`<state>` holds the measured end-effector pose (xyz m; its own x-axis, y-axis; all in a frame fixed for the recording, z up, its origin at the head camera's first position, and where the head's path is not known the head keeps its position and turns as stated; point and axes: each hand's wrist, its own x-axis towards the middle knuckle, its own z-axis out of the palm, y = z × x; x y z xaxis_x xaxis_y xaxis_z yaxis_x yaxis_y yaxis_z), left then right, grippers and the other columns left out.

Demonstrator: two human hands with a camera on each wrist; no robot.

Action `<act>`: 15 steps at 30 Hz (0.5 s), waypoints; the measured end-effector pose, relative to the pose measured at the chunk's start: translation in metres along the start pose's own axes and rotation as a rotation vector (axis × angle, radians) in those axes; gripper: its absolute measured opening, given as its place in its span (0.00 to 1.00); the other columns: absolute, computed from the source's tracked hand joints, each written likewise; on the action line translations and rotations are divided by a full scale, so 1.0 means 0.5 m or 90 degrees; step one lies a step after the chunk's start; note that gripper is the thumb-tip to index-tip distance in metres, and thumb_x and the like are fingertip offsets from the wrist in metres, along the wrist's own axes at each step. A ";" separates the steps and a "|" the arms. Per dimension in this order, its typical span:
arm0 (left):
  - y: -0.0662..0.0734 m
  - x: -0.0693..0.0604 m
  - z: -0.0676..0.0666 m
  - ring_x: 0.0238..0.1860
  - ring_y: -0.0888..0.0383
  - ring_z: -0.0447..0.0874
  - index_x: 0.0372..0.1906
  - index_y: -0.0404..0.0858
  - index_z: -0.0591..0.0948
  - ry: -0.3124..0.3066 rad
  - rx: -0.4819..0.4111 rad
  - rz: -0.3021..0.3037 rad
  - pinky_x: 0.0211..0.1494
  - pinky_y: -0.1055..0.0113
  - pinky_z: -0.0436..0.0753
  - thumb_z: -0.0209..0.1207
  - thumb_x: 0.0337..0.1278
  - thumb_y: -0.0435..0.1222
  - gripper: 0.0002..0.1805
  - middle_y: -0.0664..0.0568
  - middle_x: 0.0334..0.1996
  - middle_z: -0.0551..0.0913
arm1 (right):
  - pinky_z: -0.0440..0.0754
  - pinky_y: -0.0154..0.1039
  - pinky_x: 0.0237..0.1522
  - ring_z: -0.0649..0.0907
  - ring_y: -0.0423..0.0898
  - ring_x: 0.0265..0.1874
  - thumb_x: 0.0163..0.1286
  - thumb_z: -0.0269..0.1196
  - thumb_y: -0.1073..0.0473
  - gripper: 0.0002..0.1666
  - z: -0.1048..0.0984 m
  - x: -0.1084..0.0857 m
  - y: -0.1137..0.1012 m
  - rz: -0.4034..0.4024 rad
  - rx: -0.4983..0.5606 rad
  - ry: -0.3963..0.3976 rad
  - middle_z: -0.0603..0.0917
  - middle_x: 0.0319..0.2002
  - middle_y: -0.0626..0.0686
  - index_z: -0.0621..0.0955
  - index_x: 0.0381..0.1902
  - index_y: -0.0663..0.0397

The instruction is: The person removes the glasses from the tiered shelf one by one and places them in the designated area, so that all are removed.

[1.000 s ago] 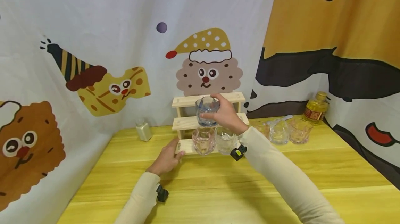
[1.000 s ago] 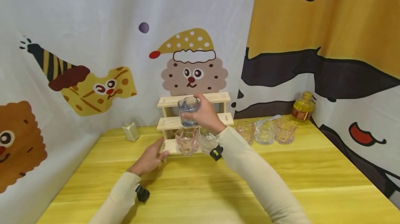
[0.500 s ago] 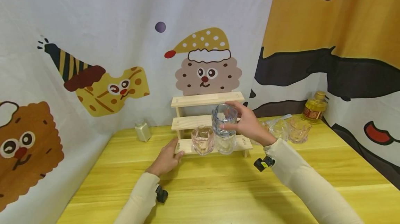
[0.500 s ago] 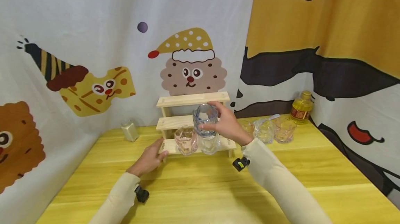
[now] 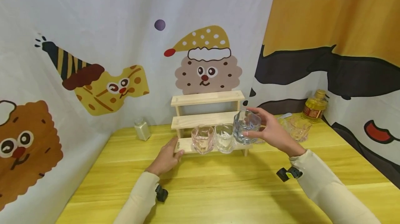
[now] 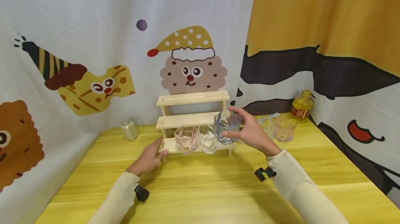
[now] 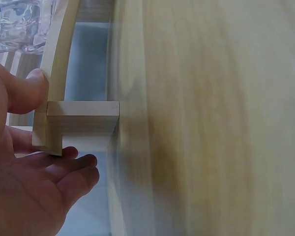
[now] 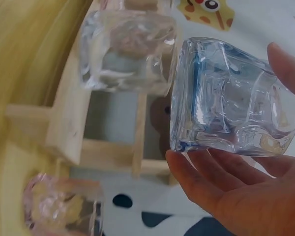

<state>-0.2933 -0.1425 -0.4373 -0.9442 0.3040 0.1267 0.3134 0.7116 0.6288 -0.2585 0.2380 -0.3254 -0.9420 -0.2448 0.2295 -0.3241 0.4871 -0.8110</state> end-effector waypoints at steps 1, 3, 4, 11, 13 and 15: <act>0.000 0.000 -0.002 0.78 0.36 0.57 0.78 0.28 0.54 -0.001 -0.001 -0.001 0.78 0.41 0.63 0.55 0.74 0.39 0.37 0.32 0.78 0.57 | 0.81 0.56 0.56 0.74 0.63 0.67 0.62 0.74 0.50 0.50 -0.004 -0.004 0.004 0.002 0.000 0.000 0.69 0.72 0.59 0.63 0.77 0.46; 0.000 -0.001 -0.003 0.78 0.36 0.56 0.78 0.28 0.54 -0.001 -0.004 -0.003 0.79 0.40 0.62 0.55 0.75 0.39 0.38 0.32 0.78 0.56 | 0.82 0.55 0.55 0.76 0.62 0.65 0.62 0.74 0.50 0.49 -0.011 -0.013 0.013 0.007 -0.005 0.001 0.72 0.69 0.59 0.63 0.76 0.46; 0.000 -0.001 -0.004 0.78 0.35 0.56 0.78 0.28 0.54 0.000 -0.002 0.001 0.78 0.40 0.62 0.55 0.74 0.39 0.38 0.31 0.78 0.56 | 0.82 0.54 0.55 0.77 0.62 0.64 0.62 0.74 0.50 0.49 -0.015 -0.017 0.018 0.010 -0.007 0.002 0.74 0.67 0.60 0.63 0.76 0.47; -0.002 0.000 0.003 0.77 0.36 0.58 0.78 0.27 0.55 0.005 0.011 0.001 0.78 0.41 0.64 0.55 0.74 0.39 0.37 0.32 0.77 0.57 | 0.85 0.52 0.52 0.78 0.65 0.62 0.62 0.74 0.52 0.51 -0.034 -0.056 0.068 0.041 -0.014 0.005 0.72 0.68 0.64 0.61 0.77 0.52; -0.002 0.000 0.003 0.78 0.36 0.57 0.78 0.27 0.55 0.004 0.010 -0.003 0.78 0.41 0.63 0.55 0.74 0.39 0.37 0.31 0.78 0.57 | 0.86 0.47 0.49 0.77 0.66 0.62 0.62 0.74 0.52 0.52 -0.038 -0.062 0.084 0.050 -0.019 0.005 0.72 0.67 0.65 0.61 0.77 0.52; -0.001 0.000 0.002 0.78 0.36 0.55 0.78 0.27 0.54 0.003 0.009 -0.007 0.79 0.40 0.62 0.55 0.74 0.39 0.37 0.31 0.78 0.56 | 0.85 0.45 0.47 0.78 0.66 0.61 0.61 0.75 0.52 0.52 -0.041 -0.063 0.098 0.054 -0.030 0.007 0.74 0.65 0.66 0.61 0.77 0.53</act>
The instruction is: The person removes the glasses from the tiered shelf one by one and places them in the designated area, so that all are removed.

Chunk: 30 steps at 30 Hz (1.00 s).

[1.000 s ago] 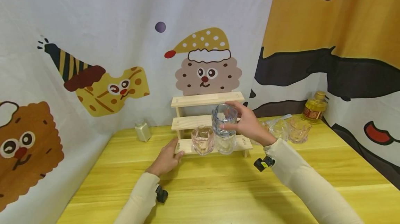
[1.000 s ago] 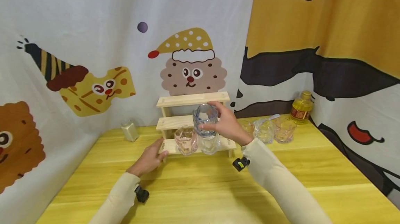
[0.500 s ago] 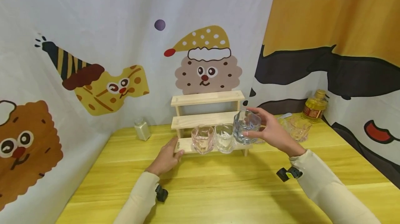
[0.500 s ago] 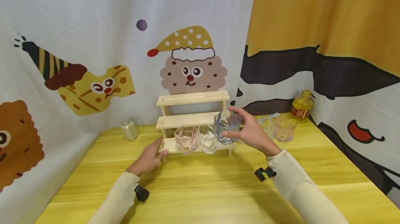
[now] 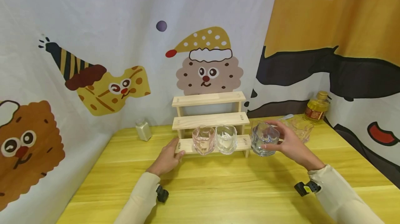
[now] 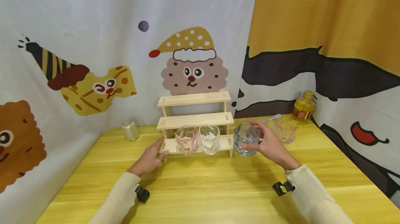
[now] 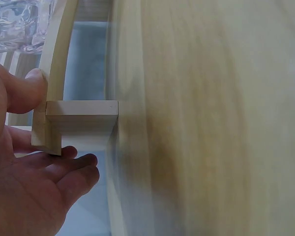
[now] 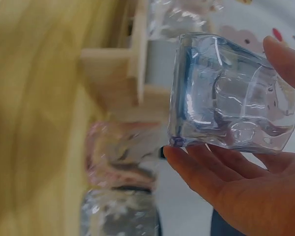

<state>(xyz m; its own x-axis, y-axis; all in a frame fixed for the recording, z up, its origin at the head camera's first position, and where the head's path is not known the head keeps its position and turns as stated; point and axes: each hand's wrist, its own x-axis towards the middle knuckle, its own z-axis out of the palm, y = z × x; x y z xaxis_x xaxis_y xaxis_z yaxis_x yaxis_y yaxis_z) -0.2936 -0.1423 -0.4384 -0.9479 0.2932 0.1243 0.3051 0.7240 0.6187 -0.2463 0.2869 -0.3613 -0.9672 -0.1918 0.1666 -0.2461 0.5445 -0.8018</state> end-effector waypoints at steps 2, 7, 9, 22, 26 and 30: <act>0.000 0.000 0.000 0.79 0.36 0.54 0.78 0.28 0.54 -0.004 0.000 -0.004 0.79 0.40 0.61 0.54 0.75 0.39 0.38 0.31 0.78 0.55 | 0.85 0.49 0.50 0.77 0.67 0.61 0.60 0.75 0.52 0.53 0.000 -0.002 0.014 0.004 -0.014 0.001 0.74 0.65 0.67 0.60 0.77 0.54; -0.001 -0.003 0.001 0.79 0.36 0.54 0.78 0.28 0.53 -0.010 -0.002 -0.009 0.79 0.40 0.61 0.54 0.75 0.40 0.38 0.32 0.78 0.54 | 0.79 0.65 0.56 0.71 0.71 0.66 0.58 0.76 0.49 0.54 0.006 -0.006 0.046 0.023 -0.049 -0.006 0.73 0.66 0.66 0.61 0.75 0.58; -0.001 -0.003 0.002 0.79 0.36 0.54 0.78 0.28 0.53 -0.011 -0.003 -0.008 0.79 0.40 0.61 0.54 0.75 0.39 0.38 0.31 0.78 0.54 | 0.78 0.66 0.57 0.69 0.72 0.68 0.58 0.76 0.49 0.54 0.009 -0.007 0.058 0.037 -0.052 -0.009 0.74 0.63 0.66 0.61 0.74 0.59; 0.001 -0.003 0.003 0.79 0.36 0.53 0.78 0.27 0.53 -0.013 0.002 -0.009 0.80 0.40 0.59 0.54 0.75 0.40 0.38 0.30 0.78 0.54 | 0.82 0.49 0.46 0.79 0.63 0.55 0.51 0.80 0.49 0.54 0.045 -0.001 0.097 0.071 -0.103 0.027 0.80 0.55 0.68 0.64 0.67 0.66; 0.002 -0.002 0.002 0.79 0.36 0.53 0.78 0.27 0.53 -0.011 0.004 -0.007 0.80 0.41 0.59 0.54 0.75 0.40 0.38 0.30 0.78 0.54 | 0.82 0.44 0.42 0.81 0.60 0.50 0.51 0.81 0.50 0.55 0.050 0.002 0.101 0.070 -0.100 0.028 0.80 0.54 0.68 0.64 0.66 0.67; 0.001 0.000 0.001 0.78 0.36 0.56 0.78 0.27 0.54 0.001 0.005 0.001 0.79 0.41 0.61 0.54 0.74 0.39 0.38 0.31 0.78 0.56 | 0.83 0.46 0.43 0.81 0.62 0.52 0.51 0.80 0.50 0.55 0.052 0.010 0.101 0.074 -0.098 0.023 0.79 0.55 0.69 0.63 0.67 0.67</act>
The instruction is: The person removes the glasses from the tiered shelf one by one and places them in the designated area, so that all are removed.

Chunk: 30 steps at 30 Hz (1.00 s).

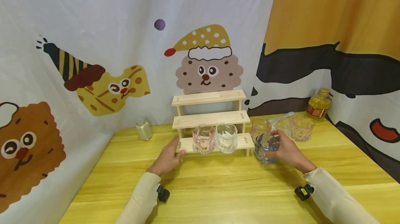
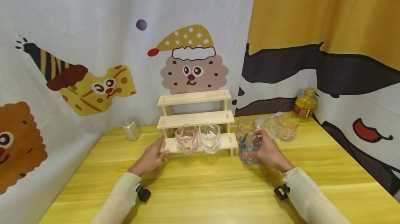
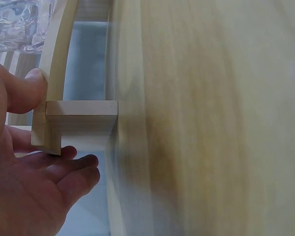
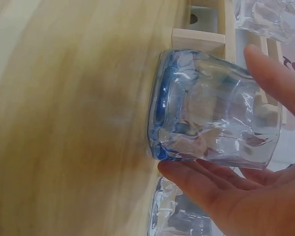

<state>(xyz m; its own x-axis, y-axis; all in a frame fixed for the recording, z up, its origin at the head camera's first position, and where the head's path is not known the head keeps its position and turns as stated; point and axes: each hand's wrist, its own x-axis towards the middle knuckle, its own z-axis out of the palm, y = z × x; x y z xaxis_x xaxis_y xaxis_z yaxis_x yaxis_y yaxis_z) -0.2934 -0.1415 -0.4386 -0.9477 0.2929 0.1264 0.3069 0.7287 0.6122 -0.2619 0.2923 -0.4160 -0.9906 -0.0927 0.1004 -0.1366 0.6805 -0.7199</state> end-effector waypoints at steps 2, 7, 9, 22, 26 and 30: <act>0.000 0.000 0.002 0.78 0.36 0.57 0.78 0.27 0.54 0.004 0.000 0.003 0.79 0.41 0.62 0.55 0.74 0.39 0.37 0.32 0.78 0.57 | 0.83 0.49 0.45 0.80 0.64 0.54 0.52 0.80 0.50 0.55 0.000 0.002 0.000 0.004 -0.002 -0.002 0.78 0.56 0.70 0.62 0.68 0.66; 0.002 -0.001 0.004 0.77 0.36 0.58 0.78 0.27 0.55 -0.003 0.002 0.005 0.79 0.41 0.63 0.55 0.74 0.39 0.37 0.31 0.77 0.57 | 0.82 0.50 0.45 0.80 0.65 0.53 0.53 0.79 0.51 0.54 0.002 0.003 0.000 0.005 -0.022 0.001 0.78 0.56 0.70 0.62 0.69 0.65; 0.003 -0.002 0.004 0.78 0.35 0.57 0.78 0.27 0.54 -0.007 -0.003 0.001 0.79 0.41 0.62 0.54 0.75 0.39 0.37 0.31 0.78 0.56 | 0.82 0.48 0.43 0.81 0.62 0.49 0.54 0.79 0.51 0.53 0.004 0.004 -0.001 -0.007 -0.038 0.005 0.79 0.54 0.70 0.63 0.69 0.65; -0.002 -0.005 0.010 0.79 0.36 0.54 0.78 0.26 0.53 -0.016 -0.001 0.000 0.80 0.41 0.60 0.53 0.75 0.40 0.38 0.31 0.78 0.54 | 0.81 0.66 0.48 0.79 0.74 0.50 0.53 0.79 0.47 0.59 0.006 -0.019 -0.032 -0.050 -0.195 0.051 0.74 0.58 0.79 0.60 0.71 0.70; -0.001 -0.004 0.008 0.79 0.36 0.54 0.78 0.26 0.52 -0.022 0.002 0.001 0.80 0.41 0.60 0.53 0.75 0.40 0.38 0.31 0.78 0.54 | 0.79 0.67 0.50 0.78 0.71 0.52 0.53 0.80 0.53 0.55 0.011 -0.040 -0.090 -0.160 -0.244 0.142 0.74 0.58 0.75 0.64 0.70 0.72; 0.000 -0.001 0.000 0.79 0.34 0.52 0.78 0.26 0.51 -0.018 0.008 -0.002 0.80 0.40 0.58 0.53 0.75 0.40 0.39 0.30 0.78 0.53 | 0.78 0.66 0.56 0.78 0.67 0.56 0.54 0.79 0.58 0.50 0.039 -0.035 -0.148 -0.258 -0.185 0.177 0.75 0.60 0.70 0.67 0.69 0.69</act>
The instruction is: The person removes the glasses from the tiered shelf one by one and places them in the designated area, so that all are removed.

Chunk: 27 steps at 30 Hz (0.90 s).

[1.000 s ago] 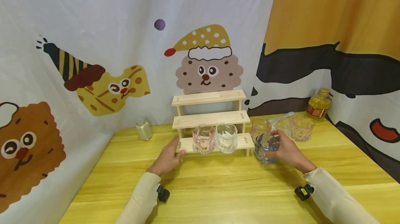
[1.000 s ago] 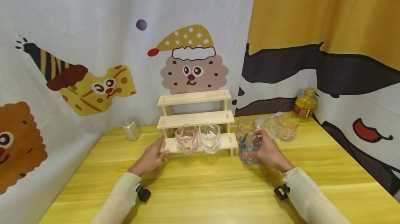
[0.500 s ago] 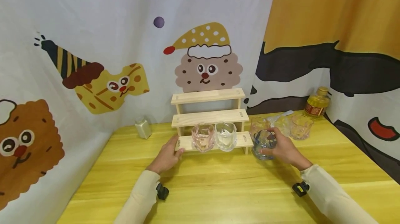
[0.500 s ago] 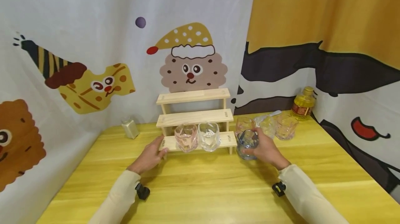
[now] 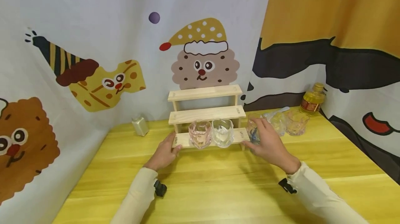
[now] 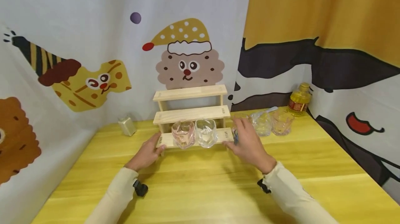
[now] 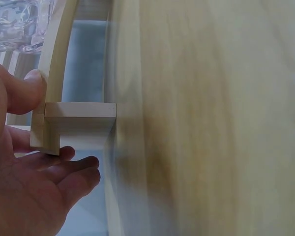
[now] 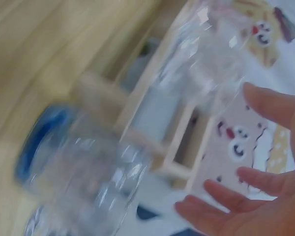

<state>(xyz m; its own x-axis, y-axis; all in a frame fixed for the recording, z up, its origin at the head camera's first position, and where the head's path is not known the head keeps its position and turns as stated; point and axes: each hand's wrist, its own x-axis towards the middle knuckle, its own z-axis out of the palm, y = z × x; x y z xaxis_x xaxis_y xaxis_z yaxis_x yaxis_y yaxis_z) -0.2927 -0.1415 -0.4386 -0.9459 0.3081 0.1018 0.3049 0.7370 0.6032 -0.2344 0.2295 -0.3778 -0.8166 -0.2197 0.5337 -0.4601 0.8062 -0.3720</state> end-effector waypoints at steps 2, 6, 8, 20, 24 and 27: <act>0.000 -0.001 -0.003 0.79 0.35 0.51 0.78 0.26 0.51 -0.004 0.000 -0.006 0.81 0.41 0.57 0.53 0.76 0.41 0.39 0.30 0.79 0.52 | 0.77 0.65 0.60 0.77 0.66 0.60 0.55 0.78 0.57 0.51 0.015 0.012 -0.023 -0.002 0.053 0.001 0.74 0.63 0.68 0.66 0.71 0.66; -0.003 -0.001 -0.008 0.79 0.35 0.52 0.78 0.26 0.51 0.003 0.003 -0.003 0.81 0.41 0.57 0.53 0.76 0.40 0.38 0.30 0.78 0.53 | 0.74 0.65 0.67 0.73 0.64 0.67 0.57 0.77 0.55 0.54 0.052 0.043 -0.055 0.050 0.191 -0.033 0.71 0.70 0.65 0.62 0.75 0.59; -0.002 0.001 -0.008 0.79 0.34 0.52 0.78 0.25 0.52 0.005 0.005 0.002 0.80 0.40 0.58 0.53 0.76 0.39 0.38 0.29 0.78 0.53 | 0.72 0.64 0.70 0.71 0.63 0.69 0.57 0.77 0.55 0.56 0.071 0.057 -0.062 0.082 0.249 -0.051 0.70 0.71 0.64 0.60 0.77 0.58; 0.001 0.005 0.000 0.79 0.35 0.53 0.78 0.25 0.53 0.013 0.002 0.007 0.81 0.41 0.59 0.54 0.75 0.39 0.38 0.30 0.78 0.54 | 0.68 0.67 0.71 0.67 0.64 0.73 0.59 0.76 0.48 0.52 0.135 0.096 -0.055 0.195 0.340 -0.084 0.66 0.75 0.60 0.64 0.76 0.49; 0.000 0.004 0.000 0.79 0.36 0.54 0.78 0.26 0.53 0.018 -0.006 0.006 0.80 0.41 0.59 0.54 0.75 0.39 0.38 0.31 0.78 0.54 | 0.67 0.66 0.72 0.67 0.62 0.74 0.61 0.74 0.49 0.48 0.141 0.099 -0.049 0.187 0.374 -0.096 0.68 0.75 0.59 0.66 0.75 0.50; -0.003 0.001 0.001 0.79 0.36 0.54 0.78 0.26 0.53 0.019 -0.009 0.006 0.80 0.41 0.60 0.54 0.74 0.39 0.38 0.31 0.78 0.55 | 0.70 0.64 0.71 0.71 0.61 0.73 0.62 0.73 0.49 0.47 0.143 0.099 -0.048 0.181 0.401 -0.111 0.71 0.73 0.60 0.66 0.75 0.50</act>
<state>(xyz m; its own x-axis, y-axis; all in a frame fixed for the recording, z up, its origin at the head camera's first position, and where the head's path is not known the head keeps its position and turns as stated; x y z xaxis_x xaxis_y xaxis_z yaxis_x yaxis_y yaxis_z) -0.2938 -0.1422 -0.4400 -0.9458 0.2969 0.1314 0.3129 0.7256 0.6128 -0.2890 0.1601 -0.3969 -0.9546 -0.1744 0.2414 -0.2919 0.3861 -0.8750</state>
